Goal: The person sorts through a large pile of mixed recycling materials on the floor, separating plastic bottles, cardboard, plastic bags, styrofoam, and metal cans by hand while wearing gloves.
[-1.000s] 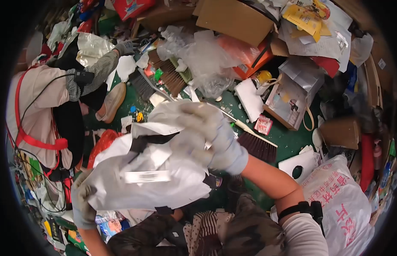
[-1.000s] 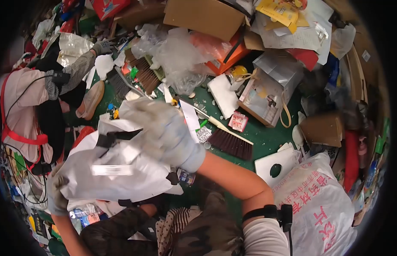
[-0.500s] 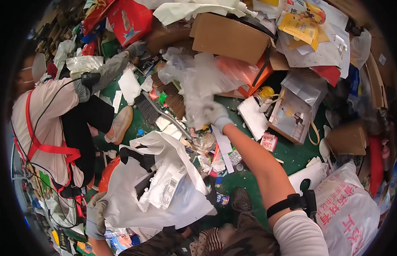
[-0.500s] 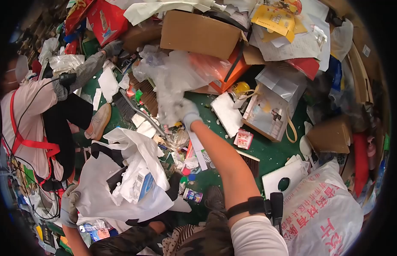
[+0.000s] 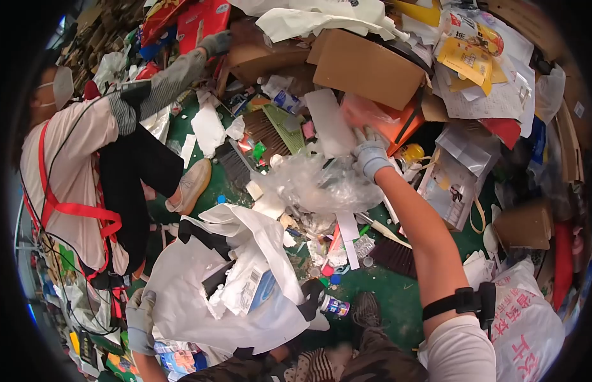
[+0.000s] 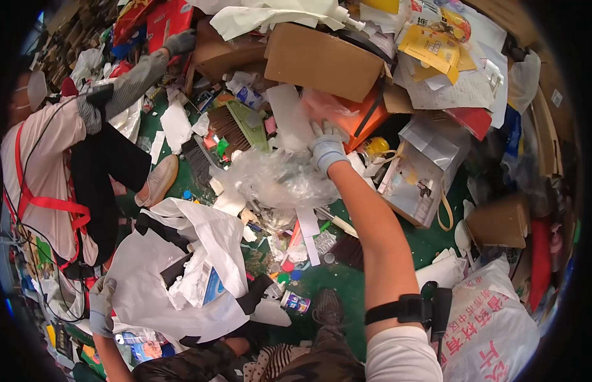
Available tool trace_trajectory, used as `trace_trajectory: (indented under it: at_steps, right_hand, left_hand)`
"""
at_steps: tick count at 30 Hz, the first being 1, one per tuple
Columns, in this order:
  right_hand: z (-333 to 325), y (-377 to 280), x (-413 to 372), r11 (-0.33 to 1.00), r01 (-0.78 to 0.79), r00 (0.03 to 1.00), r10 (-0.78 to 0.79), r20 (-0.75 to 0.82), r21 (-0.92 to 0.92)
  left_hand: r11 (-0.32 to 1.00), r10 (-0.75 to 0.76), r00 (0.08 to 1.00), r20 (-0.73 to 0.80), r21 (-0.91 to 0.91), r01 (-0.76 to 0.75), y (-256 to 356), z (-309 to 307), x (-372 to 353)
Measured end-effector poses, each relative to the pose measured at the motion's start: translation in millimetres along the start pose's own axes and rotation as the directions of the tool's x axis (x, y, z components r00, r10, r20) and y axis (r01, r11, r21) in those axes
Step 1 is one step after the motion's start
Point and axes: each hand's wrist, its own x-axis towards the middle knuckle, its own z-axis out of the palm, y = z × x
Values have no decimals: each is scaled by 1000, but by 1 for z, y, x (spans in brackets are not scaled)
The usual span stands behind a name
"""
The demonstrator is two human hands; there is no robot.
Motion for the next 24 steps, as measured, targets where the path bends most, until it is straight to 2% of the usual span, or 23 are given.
trace_trajectory:
  at_steps: [2,4,6,7,8,9,10,11,13,15,16,18,21,22,23,24]
  right_hand:
    - [42,9,13,977,-169,961,134,241,129]
    - [79,-1,-4,926,-164,971,92,219,339]
    - [71,-35,-47,829,-192,981,177,79,526]
    - [38,-52,-73,822,-265,952,140,273,504]
    - [94,-54,-104,794,63,998,-35,-58,604]
    - [85,-64,-133,671,125,965,-254,69,731]
    - [58,-64,-147,631,177,914,-390,111,756]
    - [31,-65,-160,579,215,843,-517,151,786]
    - [-20,-66,-151,652,387,773,-615,156,653]
    - [-46,-59,-123,721,82,912,-332,240,688]
    - [-67,-53,-114,633,14,956,-235,175,774]
    - [-66,-48,-109,555,-190,947,-113,300,810]
    - [-5,-62,-132,671,129,991,-109,-76,730]
    - [14,-69,-149,707,266,963,-220,-154,655]
    - [0,-80,-172,707,227,966,-249,-65,670]
    - [18,-91,-202,706,249,959,-277,-66,663]
  left_hand:
    - [1000,-21,1000,-9,-15,21,-3,-3,5]
    - [996,-47,999,4,-71,47,-7,-6,9]
    - [988,-50,998,-29,-146,45,0,0,4]
    - [982,-55,997,-47,-184,46,3,3,2]
    - [981,-44,998,-54,-191,33,3,3,1]
    - [981,-30,998,-53,-194,19,4,4,1]
    - [980,-15,999,-45,-197,6,5,6,2]
    - [997,-8,1000,-6,-83,8,-6,-4,9]
    - [996,-17,1000,3,-89,17,-1,1,10]
    - [998,-19,999,43,-57,21,4,-2,9]
    - [998,-11,1000,19,-68,12,4,2,6]
    - [996,5,999,-32,-94,-8,1,14,2]
    - [1000,-6,980,198,-20,10,-6,4,3]
    - [1000,1,952,307,-5,1,-2,5,4]
    - [981,-89,942,324,-132,138,12,12,-2]
    - [949,-72,935,346,-266,172,16,15,-8]
